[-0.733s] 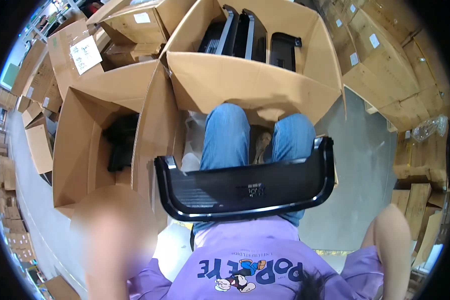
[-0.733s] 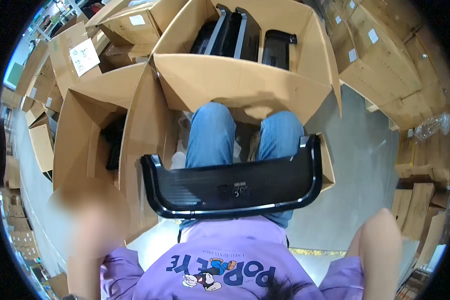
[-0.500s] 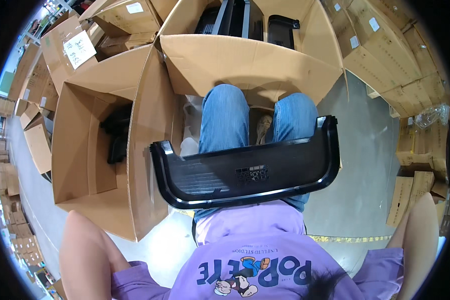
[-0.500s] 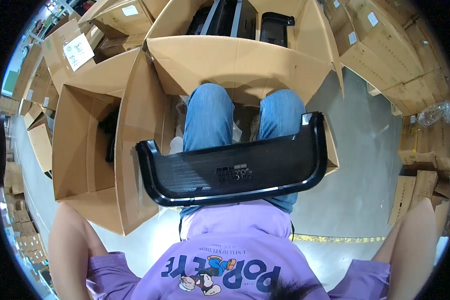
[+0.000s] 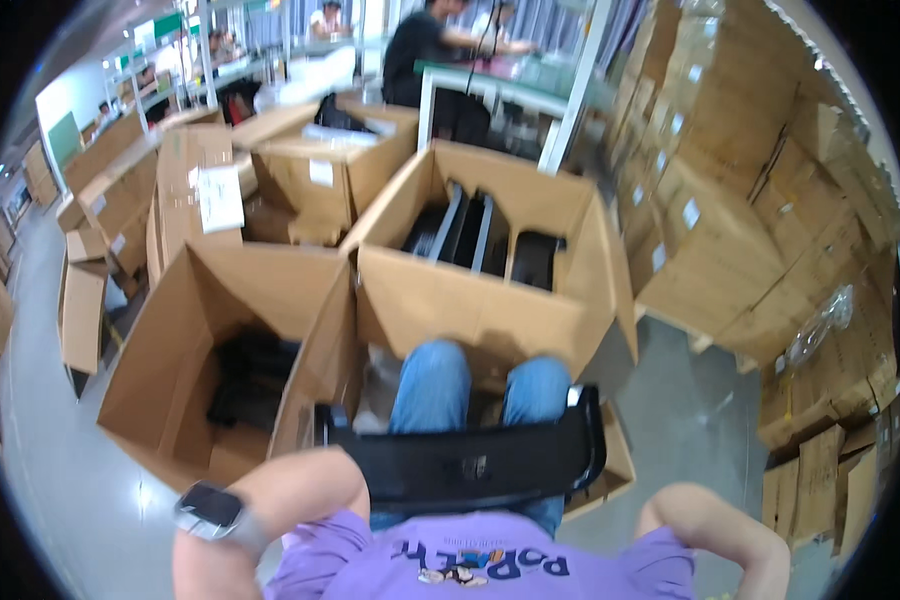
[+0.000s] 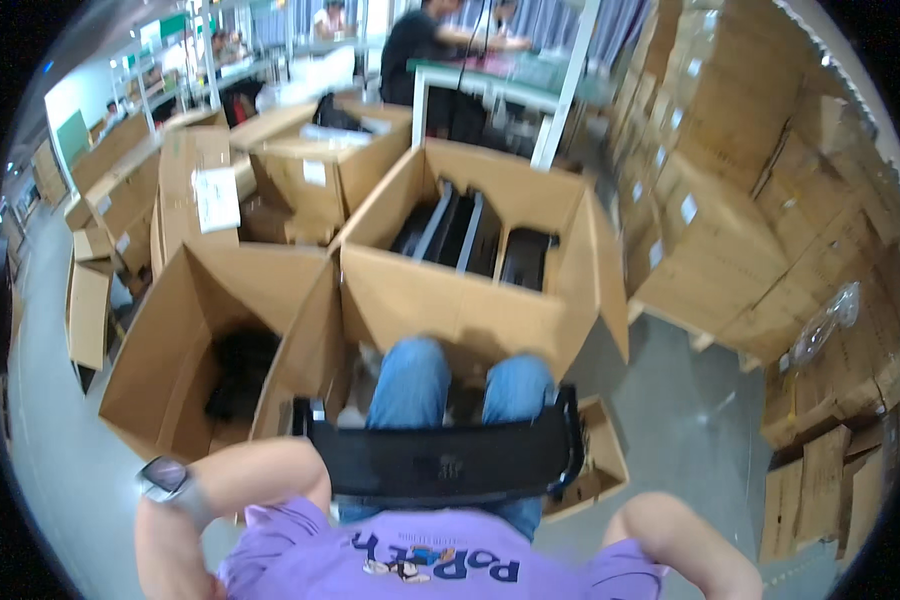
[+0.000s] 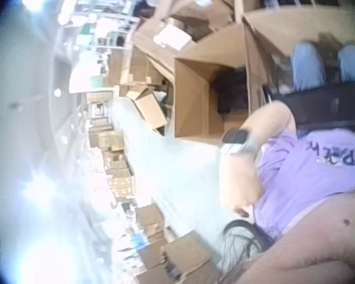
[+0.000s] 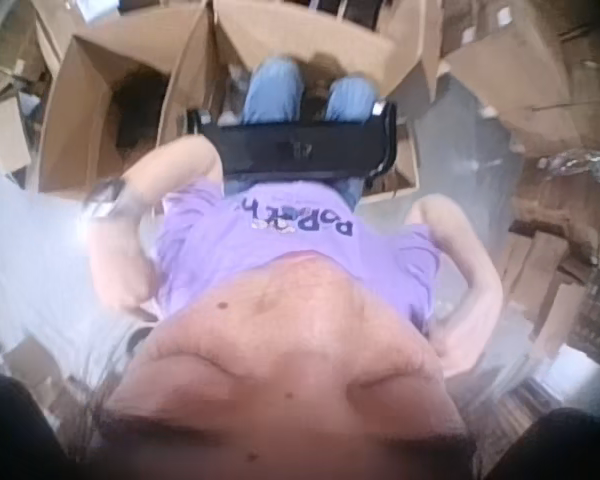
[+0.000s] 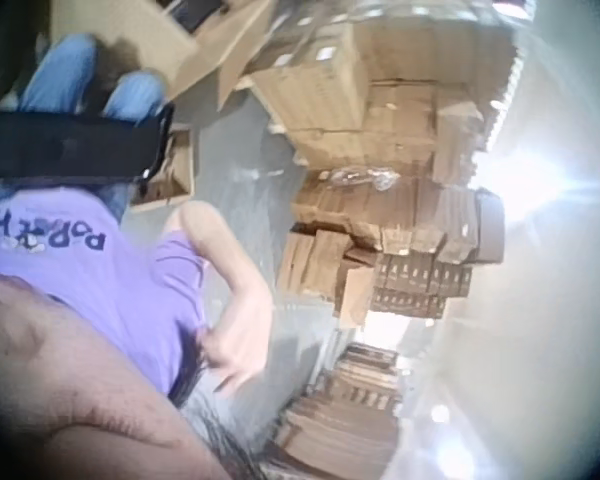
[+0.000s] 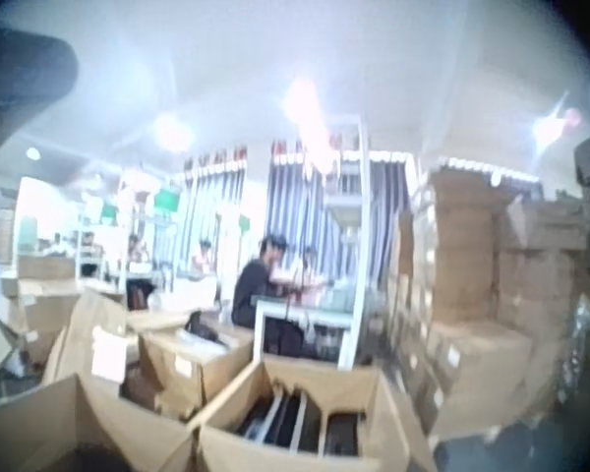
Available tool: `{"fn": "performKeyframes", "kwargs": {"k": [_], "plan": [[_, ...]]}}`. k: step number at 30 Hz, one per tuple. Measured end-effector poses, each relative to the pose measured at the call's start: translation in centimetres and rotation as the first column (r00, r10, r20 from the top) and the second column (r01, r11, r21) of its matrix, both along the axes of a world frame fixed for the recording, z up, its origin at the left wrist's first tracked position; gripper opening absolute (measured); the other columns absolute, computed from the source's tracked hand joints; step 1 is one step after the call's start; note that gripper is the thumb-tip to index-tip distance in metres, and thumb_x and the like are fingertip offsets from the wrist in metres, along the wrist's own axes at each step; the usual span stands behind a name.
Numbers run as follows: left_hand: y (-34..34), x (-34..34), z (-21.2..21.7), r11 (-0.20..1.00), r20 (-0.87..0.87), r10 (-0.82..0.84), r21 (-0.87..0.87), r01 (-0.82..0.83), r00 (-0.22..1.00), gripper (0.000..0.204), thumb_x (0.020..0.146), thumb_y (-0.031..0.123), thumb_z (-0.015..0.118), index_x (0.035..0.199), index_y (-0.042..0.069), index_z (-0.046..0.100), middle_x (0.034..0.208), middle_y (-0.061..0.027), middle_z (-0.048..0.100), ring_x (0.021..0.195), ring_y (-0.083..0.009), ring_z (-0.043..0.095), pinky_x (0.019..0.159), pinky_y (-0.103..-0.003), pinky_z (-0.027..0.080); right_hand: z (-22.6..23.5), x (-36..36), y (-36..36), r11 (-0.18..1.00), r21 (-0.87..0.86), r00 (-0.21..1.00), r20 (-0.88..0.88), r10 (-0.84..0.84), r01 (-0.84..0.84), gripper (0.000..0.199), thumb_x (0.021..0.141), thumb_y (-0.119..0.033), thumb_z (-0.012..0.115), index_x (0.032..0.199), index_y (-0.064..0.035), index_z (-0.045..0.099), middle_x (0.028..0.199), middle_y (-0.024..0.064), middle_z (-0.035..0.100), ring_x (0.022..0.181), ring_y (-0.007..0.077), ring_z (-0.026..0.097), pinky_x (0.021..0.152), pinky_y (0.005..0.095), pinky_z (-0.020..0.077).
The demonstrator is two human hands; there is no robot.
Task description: The person retrieves plastic parts and adhesive pads, peels the backing off the pads by hand to attach them onto the plastic parts, and places the assembled parts into a cardboard box.
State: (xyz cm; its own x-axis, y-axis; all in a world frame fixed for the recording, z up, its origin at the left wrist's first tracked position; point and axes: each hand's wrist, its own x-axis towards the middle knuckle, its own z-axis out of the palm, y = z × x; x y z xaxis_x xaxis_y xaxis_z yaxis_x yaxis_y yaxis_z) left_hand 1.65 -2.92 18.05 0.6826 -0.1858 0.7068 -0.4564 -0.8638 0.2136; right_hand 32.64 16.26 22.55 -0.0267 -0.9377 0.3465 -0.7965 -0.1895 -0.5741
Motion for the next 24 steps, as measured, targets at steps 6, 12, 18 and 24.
{"fn": "performKeyframes", "kwargs": {"k": [6,12,18,24], "plan": [[8.5,-4.5,-8.5,0.873,0.278,0.204,-0.486,-0.046,0.939,0.031,0.089,0.025,0.058,0.076,-0.002,0.067,0.056,-0.007,0.056,0.045,-0.0196,0.052,0.042,-0.03,0.037,-13.7,-8.9,11.4,0.271,-0.753,0.801,0.56,-0.212,0.599,0.021,0.082,-0.015,0.066,0.1,-0.0054,0.065,0.053,0.0033,0.049,0.037,0.0098,0.037,0.036,0.0248,0.0267],[16.0,-9.5,-21.6,-0.322,-0.7,0.685,-0.045,-0.946,-0.2,0.053,0.089,0.051,0.051,0.075,0.002,0.065,0.066,-0.0199,0.062,0.065,-0.0346,0.063,0.06,-0.044,0.049,-21.0,-15.9,14.5,-0.044,0.404,-0.184,0.314,-0.931,0.914,0.025,0.081,-0.009,0.068,0.105,-0.0069,0.067,0.062,-0.0017,0.057,0.056,0.0042,0.05,0.053,0.0211,0.0422],[17.2,-7.6,-28.3,0.002,-0.73,0.681,-0.062,-0.998,0.047,0.056,0.08,0.061,0.057,0.066,0.007,0.066,0.059,-0.0148,0.061,0.057,-0.0336,0.061,0.052,-0.042,0.046,-21.2,-25.9,21.0,-0.159,0.168,-0.191,0.201,-0.961,0.973,0.009,0.081,-0.011,0.063,0.082,-0.0038,0.069,0.061,0.0036,0.059,0.056,0.0065,0.055,0.053,0.0241,0.0442],[18.6,-7.0,-30.1,0.065,-0.647,0.751,-0.127,-0.99,0.132,0.043,0.081,0.045,0.062,0.06,0.007,0.06,0.055,-0.0142,0.057,0.057,-0.0342,0.06,0.052,-0.043,0.046,-26.5,-40.5,33.6,-0.512,0.258,-0.226,-0.675,-0.702,0.819,0.021,0.075,-0.023,0.063,0.092,-0.0123,0.069,0.083,0.0125,0.068,0.078,0.0264,0.067,0.069,0.0391,0.0527]]}}
